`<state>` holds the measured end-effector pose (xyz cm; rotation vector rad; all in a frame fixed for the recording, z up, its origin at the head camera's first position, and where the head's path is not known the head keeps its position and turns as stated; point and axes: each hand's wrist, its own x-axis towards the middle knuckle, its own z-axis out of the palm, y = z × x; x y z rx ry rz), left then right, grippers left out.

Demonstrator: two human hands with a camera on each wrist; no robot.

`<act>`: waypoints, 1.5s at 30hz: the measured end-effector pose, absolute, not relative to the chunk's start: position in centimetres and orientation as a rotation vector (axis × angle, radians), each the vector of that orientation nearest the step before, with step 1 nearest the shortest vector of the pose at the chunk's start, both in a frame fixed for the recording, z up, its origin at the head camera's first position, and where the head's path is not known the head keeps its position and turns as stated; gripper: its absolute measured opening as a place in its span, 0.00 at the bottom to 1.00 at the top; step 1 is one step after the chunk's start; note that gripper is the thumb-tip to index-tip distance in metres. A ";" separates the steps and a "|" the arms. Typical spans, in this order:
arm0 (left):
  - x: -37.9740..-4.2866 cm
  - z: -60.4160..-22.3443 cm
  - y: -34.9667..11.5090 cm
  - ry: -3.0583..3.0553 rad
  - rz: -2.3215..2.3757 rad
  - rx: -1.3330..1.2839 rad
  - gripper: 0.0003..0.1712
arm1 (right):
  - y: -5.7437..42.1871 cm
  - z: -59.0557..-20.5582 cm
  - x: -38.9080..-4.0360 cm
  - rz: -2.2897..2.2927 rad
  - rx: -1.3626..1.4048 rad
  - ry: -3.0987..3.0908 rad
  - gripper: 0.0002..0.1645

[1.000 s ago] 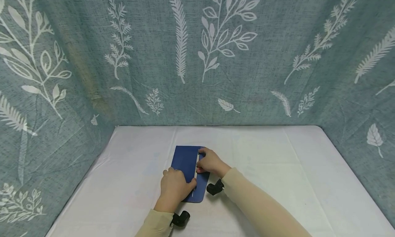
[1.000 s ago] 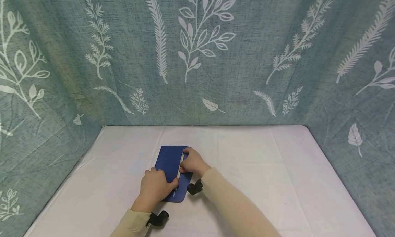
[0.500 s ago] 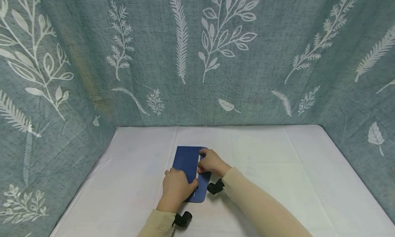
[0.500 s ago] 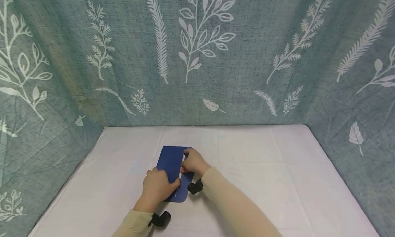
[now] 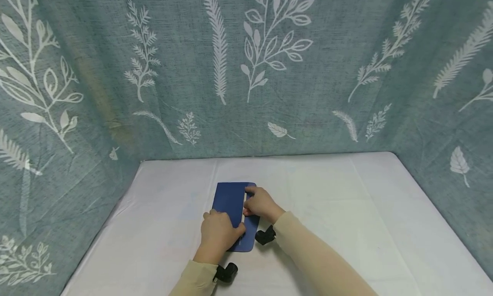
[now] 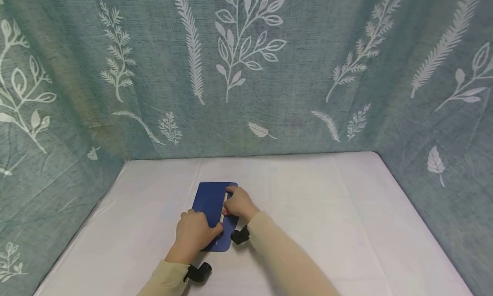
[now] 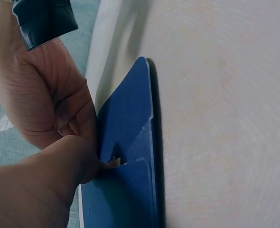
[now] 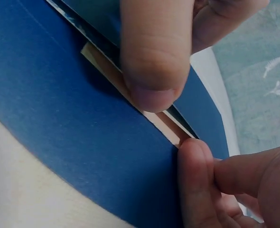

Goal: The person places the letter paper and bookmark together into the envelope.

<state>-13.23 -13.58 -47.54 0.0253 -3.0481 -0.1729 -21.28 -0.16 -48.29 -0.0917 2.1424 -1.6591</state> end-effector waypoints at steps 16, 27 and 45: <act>-13.2 -47.8 -13.9 -2.999 -0.118 -0.036 0.41 | 0.8 -49.1 -20.3 -1.721 -0.232 2.191 0.31; -12.5 -48.3 -14.0 -2.999 -0.122 -0.032 0.53 | 5.7 -48.3 -18.3 -1.578 -0.405 2.409 0.27; -12.7 -46.7 -14.8 -2.915 -0.448 -0.251 0.38 | 10.7 -46.1 -16.2 -0.614 -0.623 3.284 0.39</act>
